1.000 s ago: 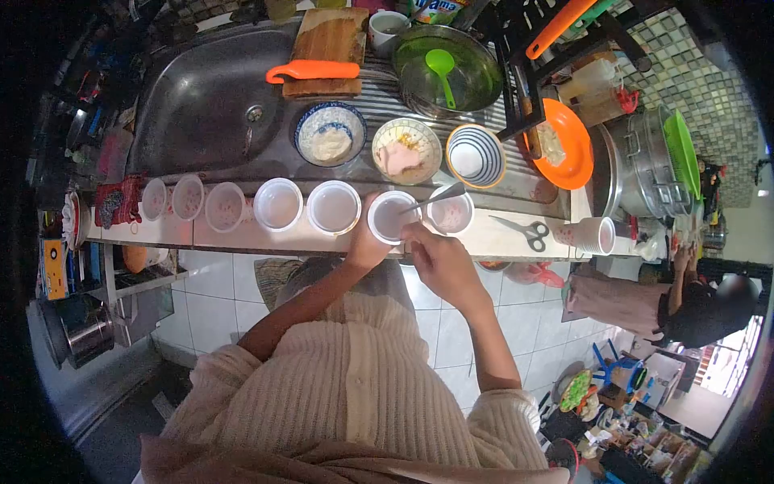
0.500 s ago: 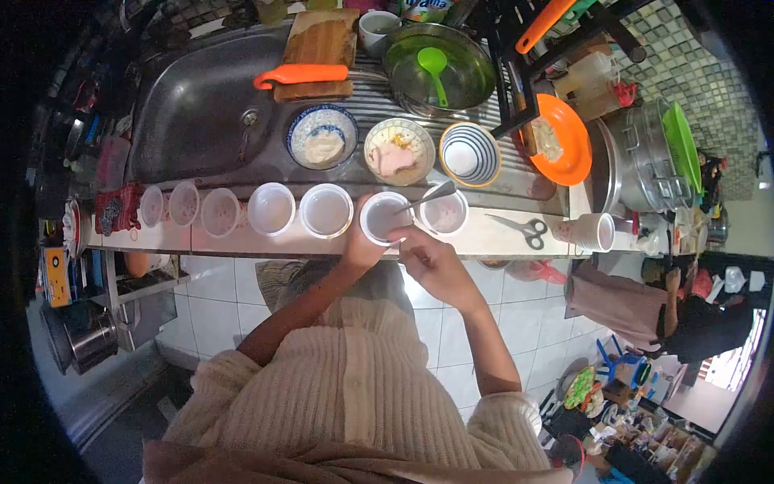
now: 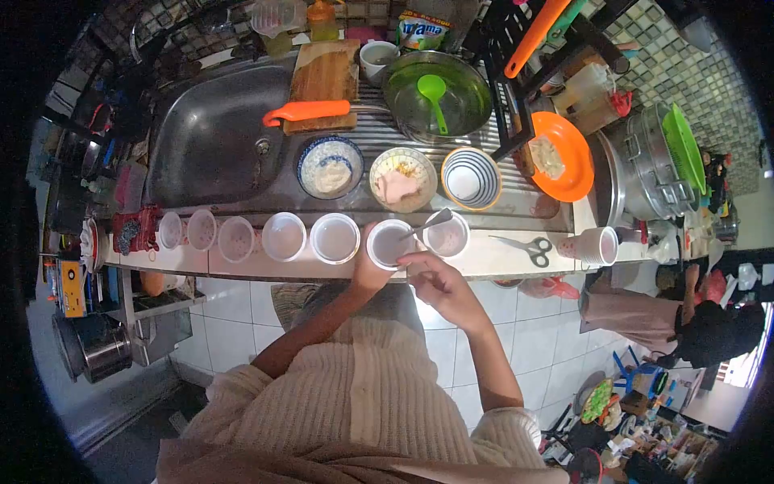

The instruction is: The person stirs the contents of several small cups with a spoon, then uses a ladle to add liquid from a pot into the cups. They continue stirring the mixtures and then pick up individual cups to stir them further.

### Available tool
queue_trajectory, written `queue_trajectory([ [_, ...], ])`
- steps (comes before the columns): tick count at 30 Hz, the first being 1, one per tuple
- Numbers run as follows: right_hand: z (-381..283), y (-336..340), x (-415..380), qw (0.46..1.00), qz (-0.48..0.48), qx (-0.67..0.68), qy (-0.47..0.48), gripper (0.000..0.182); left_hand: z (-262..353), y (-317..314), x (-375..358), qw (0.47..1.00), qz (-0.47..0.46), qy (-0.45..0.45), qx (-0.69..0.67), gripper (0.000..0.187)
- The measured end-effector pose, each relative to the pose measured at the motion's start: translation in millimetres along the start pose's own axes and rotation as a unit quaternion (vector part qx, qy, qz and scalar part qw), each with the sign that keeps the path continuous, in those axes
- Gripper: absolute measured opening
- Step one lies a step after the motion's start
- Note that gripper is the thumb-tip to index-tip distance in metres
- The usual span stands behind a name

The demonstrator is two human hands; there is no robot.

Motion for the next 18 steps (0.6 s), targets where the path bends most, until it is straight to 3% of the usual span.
queue_trajectory([
  [2,-10,4,-4,0.957,0.083,-0.27,0.066,0.04,1,-3,0,1.0,-0.005,0.005,-0.025,0.062],
  [3,-10,1,-5,0.957,0.082,-0.271,0.066,0.04,-1,-4,-1,0.999,0.0,0.024,-0.046,0.061],
  [6,-19,-6,-20,0.851,0.175,-0.471,0.15,0.049,2,-1,-1,0.996,0.001,0.046,-0.071,0.061],
  [7,-17,-7,-21,0.851,0.174,-0.472,0.149,0.049,4,-2,-1,0.996,-0.006,0.044,-0.078,0.061],
  [9,-13,-8,-23,0.779,0.178,-0.586,0.135,0.057,1,-2,-1,0.997,-0.007,0.051,-0.055,0.062],
  [12,-6,-9,-22,0.75,0.185,-0.616,0.157,0.063,-1,-2,-6,0.998,0.0,0.053,-0.036,0.063],
  [18,0,-17,-21,0.758,0.155,-0.618,0.142,0.063,-8,-4,-7,0.996,-0.028,0.052,-0.062,0.067],
])
Point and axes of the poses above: each hand's wrist, its own x-axis towards the middle knuckle, its own y-axis out of the back of the hand, z = x × y, the point moved 6 cm from there along x, towards the middle knuckle, and after that the axes turned 1 degree about x, right-handed, at the moved point
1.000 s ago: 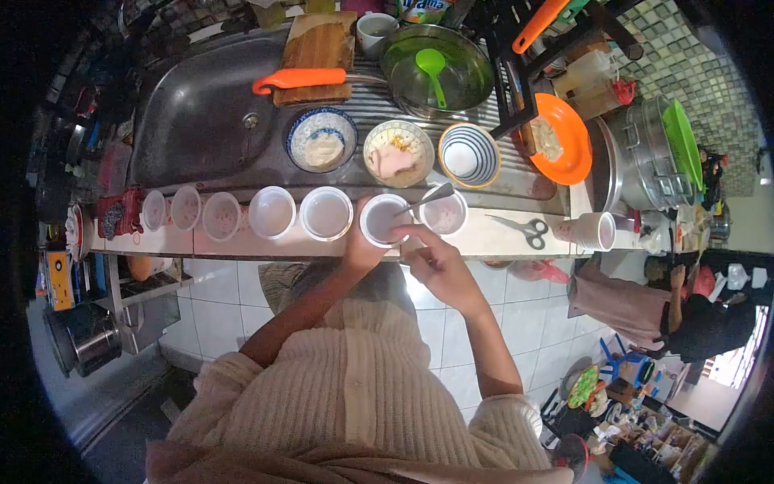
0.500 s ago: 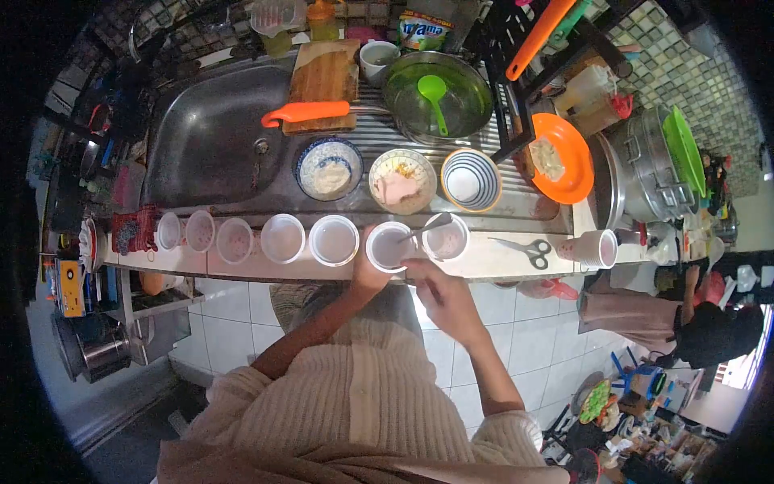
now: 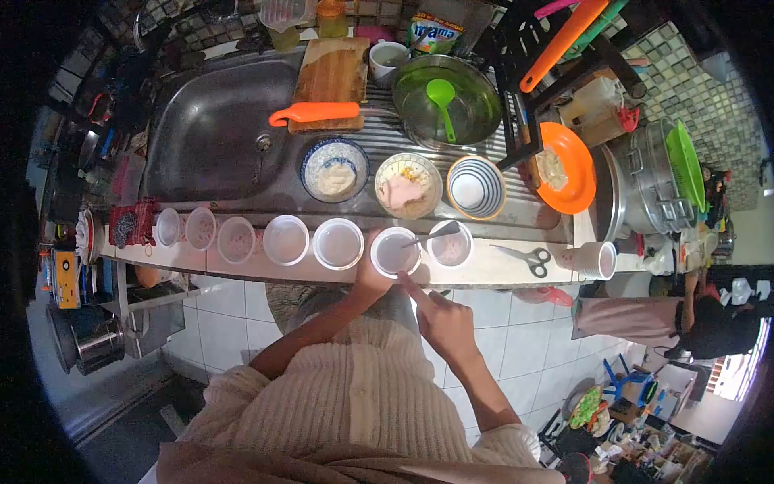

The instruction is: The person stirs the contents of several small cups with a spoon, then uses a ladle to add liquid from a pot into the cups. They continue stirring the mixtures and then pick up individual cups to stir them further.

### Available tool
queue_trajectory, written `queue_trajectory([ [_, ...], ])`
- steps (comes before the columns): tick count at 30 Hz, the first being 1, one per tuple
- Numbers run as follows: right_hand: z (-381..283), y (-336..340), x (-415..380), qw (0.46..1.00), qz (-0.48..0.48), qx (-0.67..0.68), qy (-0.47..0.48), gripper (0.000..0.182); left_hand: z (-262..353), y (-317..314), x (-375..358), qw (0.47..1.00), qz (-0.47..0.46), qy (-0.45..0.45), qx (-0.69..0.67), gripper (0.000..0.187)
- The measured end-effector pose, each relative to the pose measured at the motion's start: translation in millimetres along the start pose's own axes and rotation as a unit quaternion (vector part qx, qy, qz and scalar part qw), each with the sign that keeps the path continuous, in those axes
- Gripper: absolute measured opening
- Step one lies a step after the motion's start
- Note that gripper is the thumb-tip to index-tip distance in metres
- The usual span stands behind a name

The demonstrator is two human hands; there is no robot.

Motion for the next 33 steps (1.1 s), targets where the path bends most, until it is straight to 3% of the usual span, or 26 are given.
queue_trajectory([
  [4,-1,0,2,1.0,-0.012,0.006,0.006,0.062,-13,-5,2,0.997,-0.022,0.038,-0.069,0.068],
  [7,3,5,6,1.0,-0.021,0.023,-0.005,0.057,-5,-1,2,1.0,-0.004,0.0,0.026,0.067],
  [11,8,16,17,0.998,0.014,0.057,0.003,0.055,1,-1,3,0.999,-0.003,0.032,0.019,0.064],
  [17,3,19,27,0.997,-0.003,0.033,0.071,0.044,2,-2,2,1.0,-0.007,-0.015,0.006,0.071],
  [19,4,16,29,0.997,-0.056,0.052,0.02,0.043,1,-2,2,1.0,-0.008,0.004,0.0,0.071],
  [21,5,14,31,0.995,-0.055,0.076,0.027,0.042,0,-2,3,1.0,-0.009,0.022,-0.005,0.071],
  [29,8,11,37,0.98,-0.063,0.178,0.053,0.036,7,0,2,1.0,0.014,-0.027,0.001,0.07],
  [33,10,8,38,0.967,-0.101,0.233,0.012,0.035,6,0,3,0.999,0.032,-0.037,0.006,0.063],
])
Point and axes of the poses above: each hand's wrist, its own x-axis towards the middle knuckle, its own y-axis out of the back of the hand, z = x × y, the point moved 6 cm from there along x, towards the middle knuckle, and after that the axes turned 1 degree about x, right-handed, at the moved point
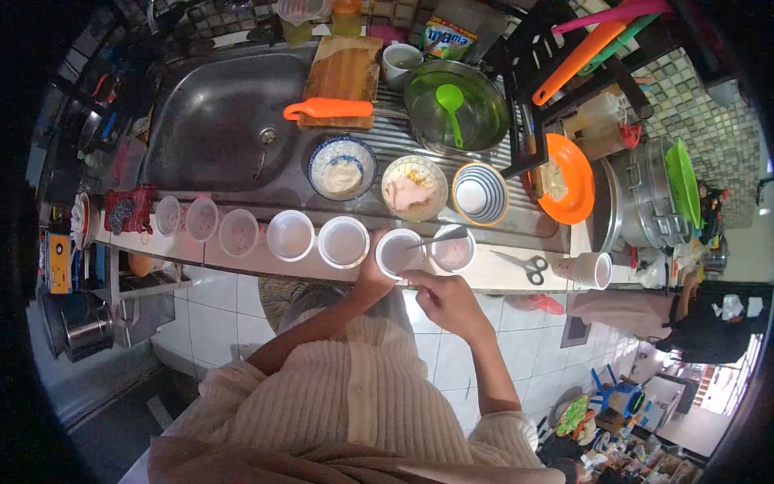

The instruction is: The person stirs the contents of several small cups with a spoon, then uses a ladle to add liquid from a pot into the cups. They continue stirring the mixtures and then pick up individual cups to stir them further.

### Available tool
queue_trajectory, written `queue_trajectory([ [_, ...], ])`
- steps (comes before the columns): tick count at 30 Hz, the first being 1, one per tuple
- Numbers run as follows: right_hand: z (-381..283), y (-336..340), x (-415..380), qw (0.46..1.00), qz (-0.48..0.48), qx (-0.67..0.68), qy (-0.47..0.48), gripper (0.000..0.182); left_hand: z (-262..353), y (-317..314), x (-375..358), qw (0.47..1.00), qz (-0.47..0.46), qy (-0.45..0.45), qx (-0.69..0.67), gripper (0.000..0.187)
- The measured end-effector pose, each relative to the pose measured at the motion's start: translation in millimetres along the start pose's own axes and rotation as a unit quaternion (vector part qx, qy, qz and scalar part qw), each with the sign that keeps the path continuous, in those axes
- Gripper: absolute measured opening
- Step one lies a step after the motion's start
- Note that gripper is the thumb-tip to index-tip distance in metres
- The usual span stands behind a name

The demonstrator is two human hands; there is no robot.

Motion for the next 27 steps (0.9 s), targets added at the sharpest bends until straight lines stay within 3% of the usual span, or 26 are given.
queue_trajectory([
  [6,12,-10,-1,0.99,-0.004,0.133,-0.037,0.033,13,1,2,1.0,-0.005,-0.02,0.011,0.053],
  [11,15,-14,-9,0.963,-0.006,0.267,-0.044,0.036,-7,-2,0,0.999,-0.003,0.034,-0.008,0.053],
  [14,9,-3,-16,0.951,0.032,0.294,-0.087,0.034,3,0,-1,1.0,0.014,-0.006,0.019,0.057],
  [17,7,2,-21,0.974,0.041,0.183,-0.127,0.035,5,-2,2,0.999,-0.015,0.036,-0.017,0.057],
  [19,-4,5,-20,0.991,0.088,0.097,-0.012,0.039,5,-2,3,0.999,-0.022,0.044,-0.016,0.058],
  [22,4,-8,-20,0.994,0.104,0.027,0.011,0.038,3,-1,2,0.999,-0.029,0.043,-0.012,0.061],
  [23,10,-14,-23,0.997,0.064,-0.025,-0.04,0.045,2,-1,-1,0.999,-0.028,0.037,-0.01,0.063],
  [27,10,-17,-24,0.992,0.072,-0.098,-0.021,0.048,6,0,-1,0.999,-0.033,0.025,-0.023,0.067],
])
Point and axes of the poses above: each hand's wrist, its own x-axis towards the middle knuckle, its own y-axis out of the back of the hand, z = x × y, the point moved 6 cm from there along x, towards the middle knuckle, and after that the axes turned 1 degree about x, right-handed, at the moved point
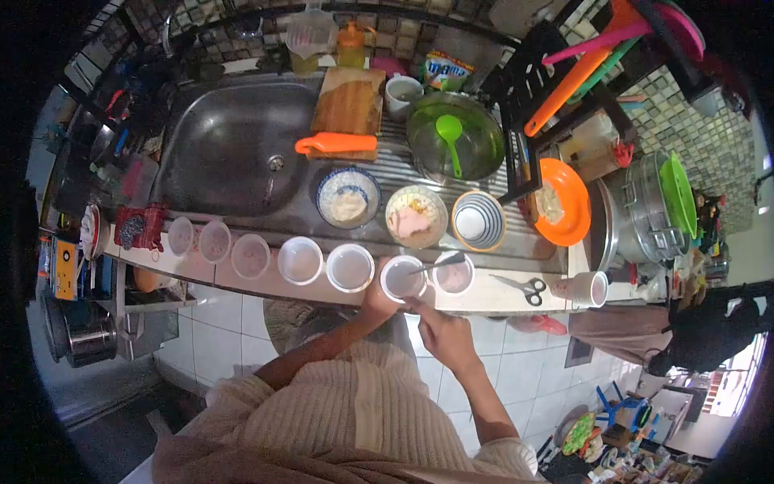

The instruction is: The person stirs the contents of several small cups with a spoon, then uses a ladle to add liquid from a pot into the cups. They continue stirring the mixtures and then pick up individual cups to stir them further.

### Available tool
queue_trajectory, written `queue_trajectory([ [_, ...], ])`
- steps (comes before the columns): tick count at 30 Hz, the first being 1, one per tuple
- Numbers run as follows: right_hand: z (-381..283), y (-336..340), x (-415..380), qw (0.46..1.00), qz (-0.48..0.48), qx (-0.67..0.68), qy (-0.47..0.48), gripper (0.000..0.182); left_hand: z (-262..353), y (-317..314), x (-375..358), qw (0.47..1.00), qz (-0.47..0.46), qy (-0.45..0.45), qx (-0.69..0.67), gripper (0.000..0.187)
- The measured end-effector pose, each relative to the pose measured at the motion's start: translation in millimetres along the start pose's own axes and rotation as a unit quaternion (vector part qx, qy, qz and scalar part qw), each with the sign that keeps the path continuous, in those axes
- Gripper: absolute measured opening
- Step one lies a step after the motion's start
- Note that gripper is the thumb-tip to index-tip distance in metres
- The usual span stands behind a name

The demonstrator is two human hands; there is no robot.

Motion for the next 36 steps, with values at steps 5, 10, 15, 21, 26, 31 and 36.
queue_trajectory([
  [5,2,-1,3,0.993,0.077,0.035,0.078,0.04,8,1,-1,0.998,0.009,-0.066,-0.009,0.066],
  [10,3,2,12,1.0,0.007,-0.012,-0.001,0.03,-16,-2,-7,0.998,0.021,-0.06,0.002,0.067],
  [15,-1,13,15,0.99,0.048,-0.116,0.071,0.033,7,1,-1,0.981,0.037,-0.145,0.122,0.063],
  [21,2,25,19,0.98,0.03,-0.179,0.084,0.034,2,1,2,0.995,0.011,-0.078,0.06,0.066],
  [26,3,30,23,0.965,0.014,-0.253,0.072,0.043,5,2,5,0.996,0.011,-0.063,0.07,0.063],
  [31,5,30,19,0.958,0.023,-0.269,0.095,0.05,-1,1,7,0.995,0.014,-0.081,0.05,0.058],
  [36,7,18,7,0.961,-0.013,-0.26,0.097,0.054,4,3,1,0.993,0.008,-0.069,0.091,0.058],
])
Point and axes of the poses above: each hand's wrist, its own x-axis towards the middle knuckle, its own y-axis out of the back of the hand, z = x × y, the point moved 6 cm from there along x, towards the middle knuckle, and after that the axes turned 1 degree about x, right-handed, at the moved point
